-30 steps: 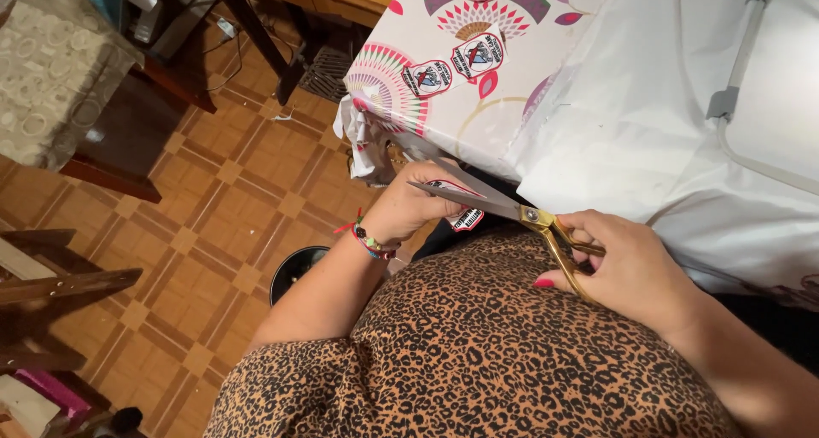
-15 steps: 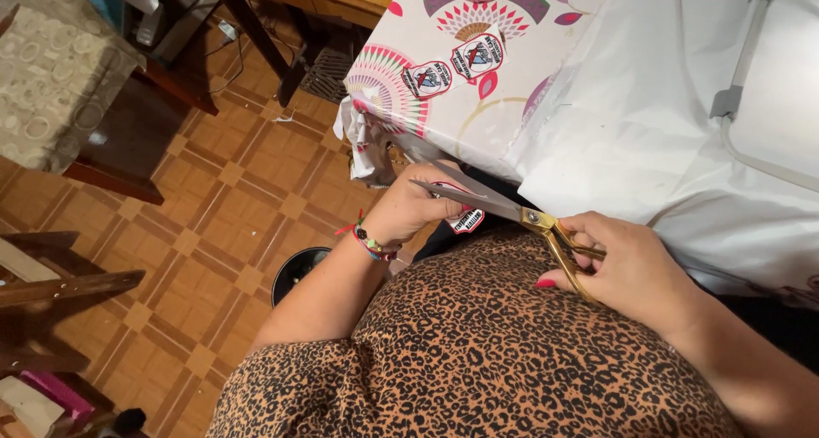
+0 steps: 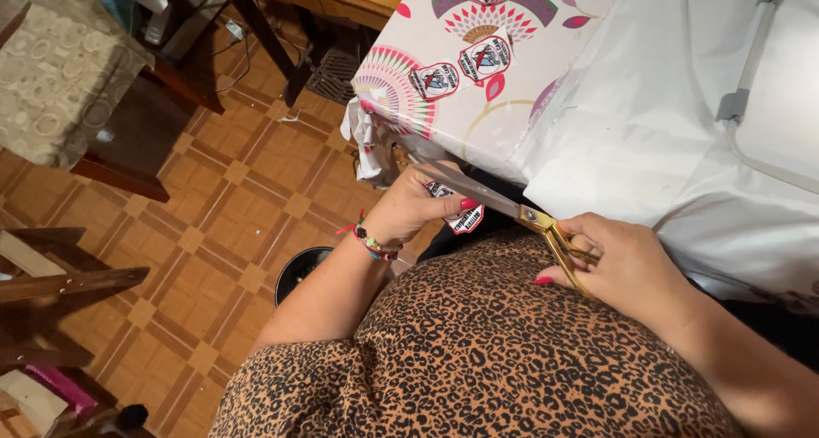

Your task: Cutting out individual embroidered patches from a fabric sheet using scissors and placing them into a bin.

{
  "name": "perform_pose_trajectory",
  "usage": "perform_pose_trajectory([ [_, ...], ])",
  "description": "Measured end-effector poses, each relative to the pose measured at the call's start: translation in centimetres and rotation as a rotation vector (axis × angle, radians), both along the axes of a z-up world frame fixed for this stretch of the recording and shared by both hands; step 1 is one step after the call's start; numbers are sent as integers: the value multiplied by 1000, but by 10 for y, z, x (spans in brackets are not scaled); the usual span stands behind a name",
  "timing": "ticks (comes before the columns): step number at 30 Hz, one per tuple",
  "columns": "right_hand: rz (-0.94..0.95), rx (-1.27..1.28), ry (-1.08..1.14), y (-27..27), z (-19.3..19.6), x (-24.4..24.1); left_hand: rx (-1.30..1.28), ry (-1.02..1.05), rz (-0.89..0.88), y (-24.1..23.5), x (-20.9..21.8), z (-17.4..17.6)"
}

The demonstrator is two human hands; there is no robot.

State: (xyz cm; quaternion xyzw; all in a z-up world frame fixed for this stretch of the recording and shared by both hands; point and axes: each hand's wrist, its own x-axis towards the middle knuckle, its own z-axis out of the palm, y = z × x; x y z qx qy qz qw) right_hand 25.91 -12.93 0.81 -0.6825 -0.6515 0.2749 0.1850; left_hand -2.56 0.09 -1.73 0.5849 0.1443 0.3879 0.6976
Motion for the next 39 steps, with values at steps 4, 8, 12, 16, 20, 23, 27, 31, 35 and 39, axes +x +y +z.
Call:
perform_pose_trajectory([
  [4,34,-183,270,18,9,-15,1,93,114,1,-8,3],
  [8,95,-438,826,37,-22,-23,-57,172,234,-4,-30,-1],
  [12,105,-500,859,43,-20,-35,-77,246,263,-6,-49,-1],
  [16,141,-507,947,46,4,-47,-85,264,378,10,-64,-30],
  [20,183,-473,869,42,-18,-29,-59,200,509,13,-65,-30],
  [23,198,-429,948,37,-13,-36,-15,152,557,12,-66,-31],
  [27,103,-506,711,35,-15,-17,83,283,649,26,-76,-3],
  [31,-34,-644,767,29,-14,-6,323,537,1009,80,-68,3],
  [35,-157,-763,605,28,26,-18,353,684,1075,143,-39,23],
  [39,34,-697,442,21,21,-5,315,685,1074,199,-23,0],
])
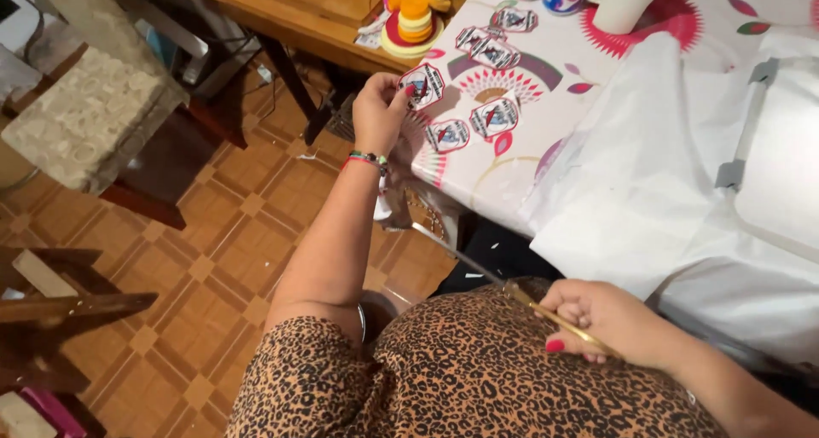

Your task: Cutting out individual embroidered patches from a fabric sheet using scissors and placing them into a bin.

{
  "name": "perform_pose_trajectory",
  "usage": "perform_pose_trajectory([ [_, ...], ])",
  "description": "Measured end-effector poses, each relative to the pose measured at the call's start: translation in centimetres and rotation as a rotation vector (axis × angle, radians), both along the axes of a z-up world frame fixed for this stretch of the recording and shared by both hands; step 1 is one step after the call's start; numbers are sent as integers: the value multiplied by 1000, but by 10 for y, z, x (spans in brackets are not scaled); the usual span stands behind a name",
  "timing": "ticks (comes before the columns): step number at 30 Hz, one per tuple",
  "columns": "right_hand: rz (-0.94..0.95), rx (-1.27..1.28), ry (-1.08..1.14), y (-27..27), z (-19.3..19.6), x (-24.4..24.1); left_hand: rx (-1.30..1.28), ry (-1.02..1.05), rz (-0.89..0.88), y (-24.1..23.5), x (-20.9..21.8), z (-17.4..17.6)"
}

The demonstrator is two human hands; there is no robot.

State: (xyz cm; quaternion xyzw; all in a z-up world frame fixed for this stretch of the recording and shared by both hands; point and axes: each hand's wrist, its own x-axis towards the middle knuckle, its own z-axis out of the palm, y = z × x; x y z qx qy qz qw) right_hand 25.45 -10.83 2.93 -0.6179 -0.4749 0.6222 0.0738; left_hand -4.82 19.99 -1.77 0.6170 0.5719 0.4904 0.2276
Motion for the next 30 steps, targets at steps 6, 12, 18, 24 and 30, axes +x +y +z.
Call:
perform_pose_trajectory([
  [6,20,229,105,-7,-47,32,-50,-143,-85,17,9,-15],
  [12,72,346,192,-11,-58,41,-107,-1,-38,25,12,-12],
  [18,-18,293,231,-14,-47,42,-108,489,37,21,19,6],
  [24,33,372,239,-16,-48,49,100,640,-145,-15,33,36],
  [30,1,383,274,-18,-59,60,43,402,-43,-49,3,35],
])
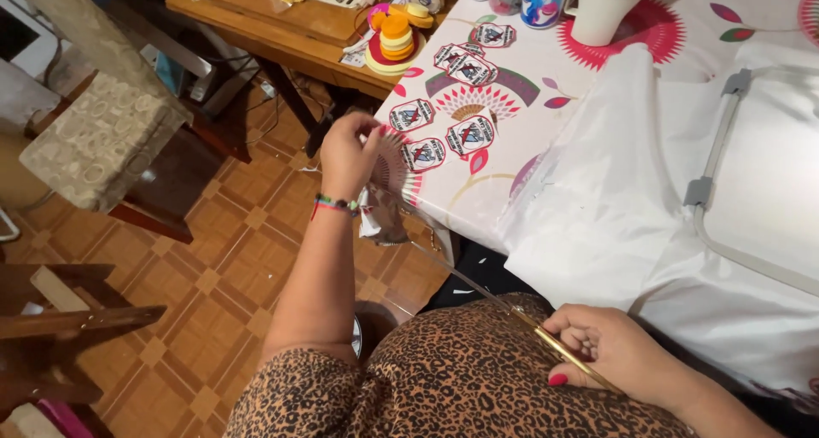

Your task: Cutting out individual embroidered patches from a fabric sheet using scissors and placing them into a bin.

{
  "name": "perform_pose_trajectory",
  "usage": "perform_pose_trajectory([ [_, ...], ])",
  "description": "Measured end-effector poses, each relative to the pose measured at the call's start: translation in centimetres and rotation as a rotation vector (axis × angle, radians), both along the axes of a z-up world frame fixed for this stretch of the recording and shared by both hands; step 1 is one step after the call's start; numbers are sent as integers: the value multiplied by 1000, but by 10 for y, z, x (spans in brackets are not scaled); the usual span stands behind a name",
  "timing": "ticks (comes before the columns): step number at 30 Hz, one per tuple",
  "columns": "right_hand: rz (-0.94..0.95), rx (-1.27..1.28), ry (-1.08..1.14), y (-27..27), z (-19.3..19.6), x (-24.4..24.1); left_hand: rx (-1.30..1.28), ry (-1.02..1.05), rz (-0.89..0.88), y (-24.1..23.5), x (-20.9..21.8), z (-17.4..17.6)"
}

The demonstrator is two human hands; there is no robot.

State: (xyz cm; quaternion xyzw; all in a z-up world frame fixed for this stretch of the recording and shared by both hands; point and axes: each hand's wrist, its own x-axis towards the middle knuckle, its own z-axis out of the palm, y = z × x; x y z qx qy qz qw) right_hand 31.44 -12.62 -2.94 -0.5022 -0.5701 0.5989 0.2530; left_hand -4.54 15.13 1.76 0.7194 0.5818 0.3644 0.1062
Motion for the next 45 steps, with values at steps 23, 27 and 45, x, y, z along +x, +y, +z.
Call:
perform_pose_trajectory([
  [23,61,-21,-23,1,3,0,-117,404,-156,38,72,-40],
  [27,48,-29,-23,-2,6,0,-146,389,-189,44,70,-40],
  [45,-67,-61,321,-2,36,-15,-147,-864,-555,-134,58,-6],
])
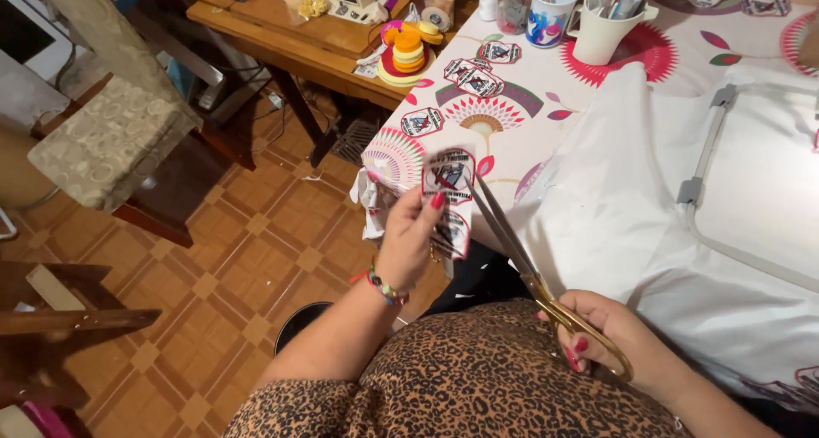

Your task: Cutting out individual embroidered patches from a fabric sheet using scissors and placing them into a bin.

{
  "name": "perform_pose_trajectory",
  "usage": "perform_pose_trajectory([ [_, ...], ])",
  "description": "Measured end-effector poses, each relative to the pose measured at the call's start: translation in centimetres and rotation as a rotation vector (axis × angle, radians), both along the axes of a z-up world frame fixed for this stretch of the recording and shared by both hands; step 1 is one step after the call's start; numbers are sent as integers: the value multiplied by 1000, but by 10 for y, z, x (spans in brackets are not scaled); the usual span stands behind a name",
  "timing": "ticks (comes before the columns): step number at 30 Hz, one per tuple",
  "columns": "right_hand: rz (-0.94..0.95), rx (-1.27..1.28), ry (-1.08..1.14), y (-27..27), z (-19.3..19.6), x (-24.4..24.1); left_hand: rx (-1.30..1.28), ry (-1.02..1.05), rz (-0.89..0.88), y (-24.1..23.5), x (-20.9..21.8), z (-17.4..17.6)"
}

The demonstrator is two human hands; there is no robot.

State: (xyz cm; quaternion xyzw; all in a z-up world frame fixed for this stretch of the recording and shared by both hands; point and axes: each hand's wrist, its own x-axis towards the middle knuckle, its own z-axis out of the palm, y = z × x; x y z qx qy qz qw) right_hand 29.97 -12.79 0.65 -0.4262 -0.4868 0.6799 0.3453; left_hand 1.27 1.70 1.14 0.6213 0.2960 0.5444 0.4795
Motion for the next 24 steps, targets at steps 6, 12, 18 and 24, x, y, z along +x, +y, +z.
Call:
perform_pose_trajectory([
  [6,42,-32,-8,-6,16,-10,-130,-274,-291,-15,-9,-13],
  [12,110,10,-2,-5,14,-14,30,-296,-230,-12,-8,3],
  [18,85,-101,60,1,5,-10,-94,-221,-77,-10,-7,-9],
  [24,99,-92,117,6,0,-9,-284,-647,-248,-4,2,-26],
])
